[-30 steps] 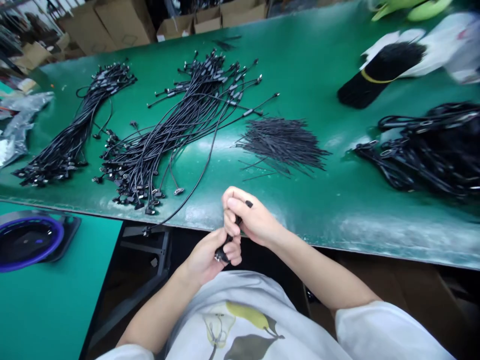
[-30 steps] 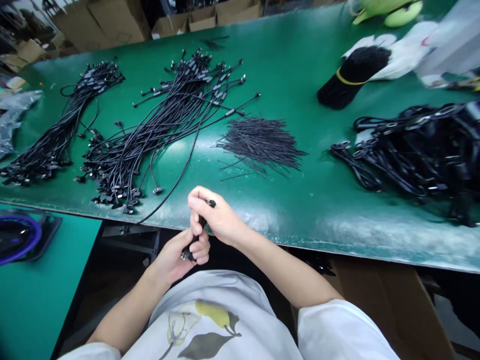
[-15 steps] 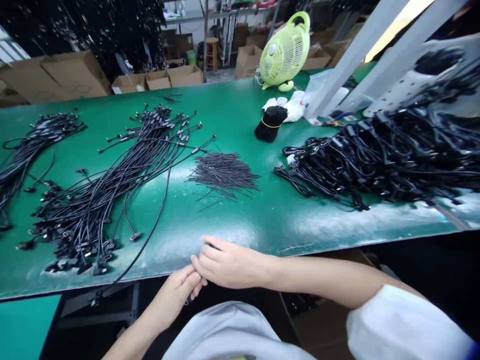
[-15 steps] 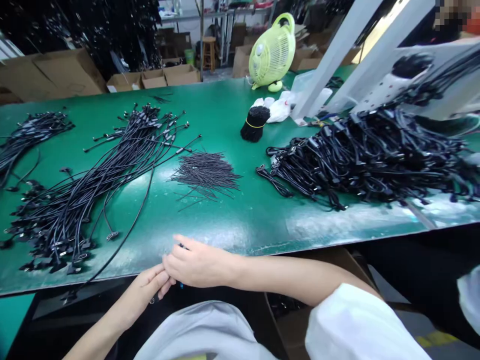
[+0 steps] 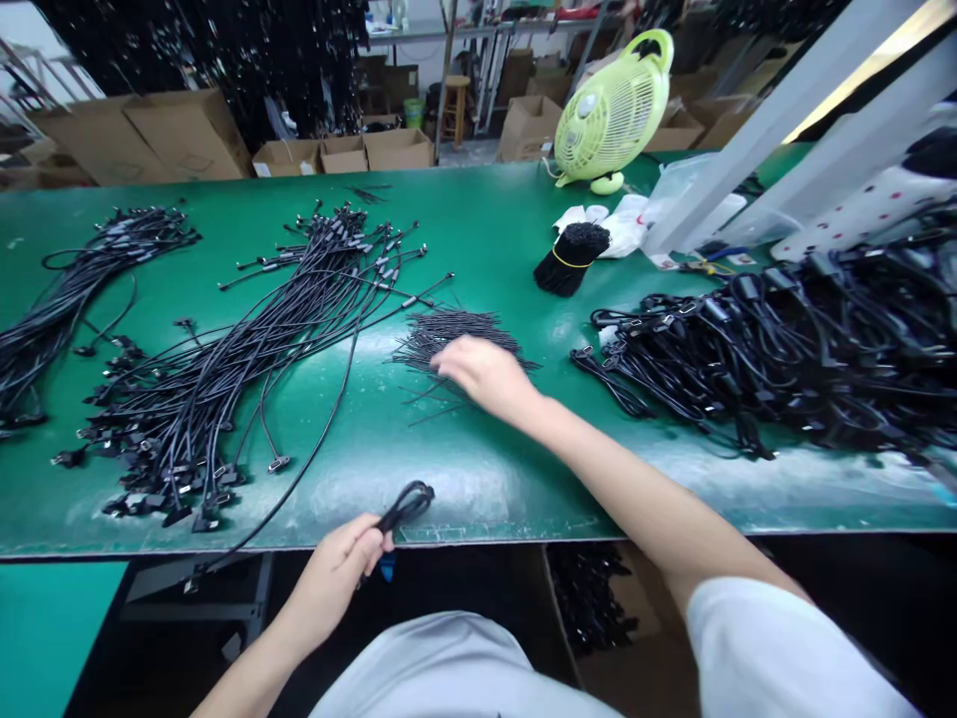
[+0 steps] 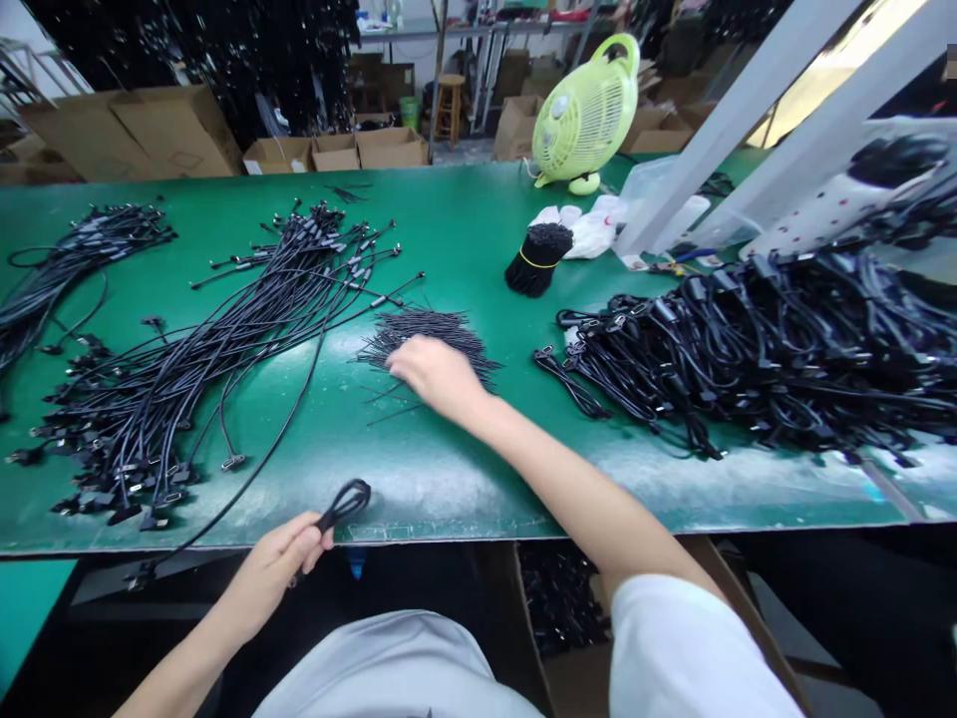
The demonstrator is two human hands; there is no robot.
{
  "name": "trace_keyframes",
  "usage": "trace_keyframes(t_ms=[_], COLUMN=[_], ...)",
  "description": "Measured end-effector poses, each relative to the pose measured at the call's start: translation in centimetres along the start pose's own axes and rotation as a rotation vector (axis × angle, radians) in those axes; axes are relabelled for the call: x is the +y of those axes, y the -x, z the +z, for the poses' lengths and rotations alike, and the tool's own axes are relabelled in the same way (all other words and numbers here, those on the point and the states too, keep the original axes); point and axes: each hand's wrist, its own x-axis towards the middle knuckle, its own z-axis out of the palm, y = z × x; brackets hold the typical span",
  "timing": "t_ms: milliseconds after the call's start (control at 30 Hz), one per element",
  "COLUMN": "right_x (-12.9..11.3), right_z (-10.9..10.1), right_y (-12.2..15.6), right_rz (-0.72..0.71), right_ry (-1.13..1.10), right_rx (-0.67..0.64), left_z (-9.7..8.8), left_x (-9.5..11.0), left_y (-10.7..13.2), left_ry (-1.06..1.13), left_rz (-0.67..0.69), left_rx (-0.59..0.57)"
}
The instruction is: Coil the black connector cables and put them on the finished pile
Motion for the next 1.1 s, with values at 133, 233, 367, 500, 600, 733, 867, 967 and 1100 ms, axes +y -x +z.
trace_keyframes(t_ms=[133,233,367,500,600,733,867,967,1100], right_x=[5.4,5.5,3.9,0.7,-4.4,-11.6,-14.2,-14.4,-15.3], right_z=[1.0,1.5,0.4,-0.4,0.8,3.1,3.8,3.8,3.7], right_y=[-4.1,-4.2,-2.7,-1.0,0.6,3.1,4.2,4.0,3.6], right_rz=[0.190,0.181,0.212,0.228,0.301,0.286,0.162,-0.010,-0.274], right_ry=[0.210,0.236,0.269,0.095,-0.328,-0.826,-0.763,-0.575,-0.222], right_rx=[0.071,0.101,0.176,0.306,0.248,-0.044,-0.059,0.022,0.174], left_z=[0.1,0.3,0.2,0.6,1.2,1.0,-0.5,-1.1,-1.6], left_x=[-0.1,-0.3,-0.2,1.0,2.0,2.5,1.6,0.8,-0.1], left_y=[0.0,0.0,-0.3,-0.7,-1.1,-1.5,-1.0,-0.4,0.2], left_ry=[0.339,0.496,0.636,0.750,0.835,0.910,0.882,0.797,0.597], left_rz=[-0.004,-0.020,-0.018,0.010,0.021,0.118,0.220,0.260,0.267], left_rx=[0.078,0.117,0.146,0.156,0.134,0.148,0.302,0.323,0.349])
